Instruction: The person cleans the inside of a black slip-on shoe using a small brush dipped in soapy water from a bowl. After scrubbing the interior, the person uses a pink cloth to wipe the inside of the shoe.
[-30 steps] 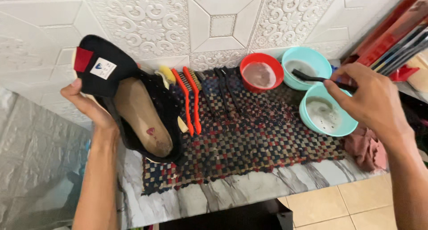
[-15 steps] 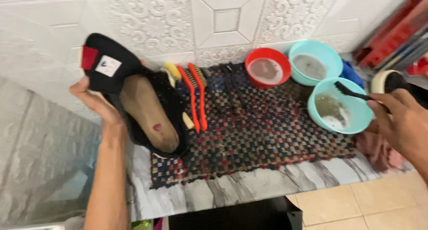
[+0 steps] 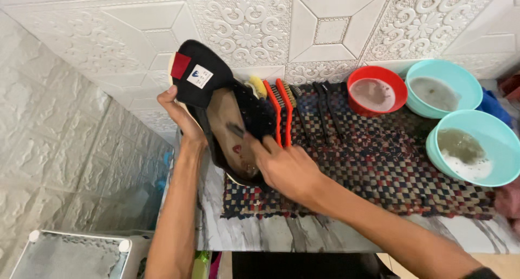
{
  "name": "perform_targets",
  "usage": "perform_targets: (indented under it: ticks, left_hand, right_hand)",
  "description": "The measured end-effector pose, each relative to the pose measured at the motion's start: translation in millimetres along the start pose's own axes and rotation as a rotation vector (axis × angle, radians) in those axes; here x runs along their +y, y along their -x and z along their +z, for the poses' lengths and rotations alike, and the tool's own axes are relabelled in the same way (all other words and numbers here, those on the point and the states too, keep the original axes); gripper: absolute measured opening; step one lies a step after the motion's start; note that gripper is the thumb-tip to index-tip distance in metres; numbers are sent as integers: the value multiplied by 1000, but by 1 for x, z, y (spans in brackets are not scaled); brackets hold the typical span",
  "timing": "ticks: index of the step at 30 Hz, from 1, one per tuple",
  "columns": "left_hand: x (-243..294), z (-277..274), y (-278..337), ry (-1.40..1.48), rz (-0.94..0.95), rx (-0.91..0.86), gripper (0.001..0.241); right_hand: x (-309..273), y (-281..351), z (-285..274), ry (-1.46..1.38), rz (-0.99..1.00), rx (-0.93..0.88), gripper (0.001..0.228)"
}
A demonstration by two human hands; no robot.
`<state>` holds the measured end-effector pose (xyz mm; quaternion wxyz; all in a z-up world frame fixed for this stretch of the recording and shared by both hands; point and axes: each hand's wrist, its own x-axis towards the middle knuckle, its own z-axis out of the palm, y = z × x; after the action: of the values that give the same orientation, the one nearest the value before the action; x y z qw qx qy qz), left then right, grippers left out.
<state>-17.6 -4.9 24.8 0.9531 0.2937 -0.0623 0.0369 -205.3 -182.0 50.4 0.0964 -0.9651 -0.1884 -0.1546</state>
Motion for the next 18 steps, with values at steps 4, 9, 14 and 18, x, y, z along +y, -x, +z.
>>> perform_targets:
  ticks: [4,9,14,18]
  left_hand:
    - [8,30,14,32,-15,66,61]
    - [4,23,11,-12,-108,103,59]
    - [3,22,2,-23,-66,93,61]
    - [5,27,7,-29,-46,82,56]
  right_hand:
    - [0,-35,25,-73,143,70,21]
    - [-10,21,9,-6,141,-103,41]
    - [10,-24,34,53,182,-35,51]
    - [-9,-5,15,24,165,-207,53]
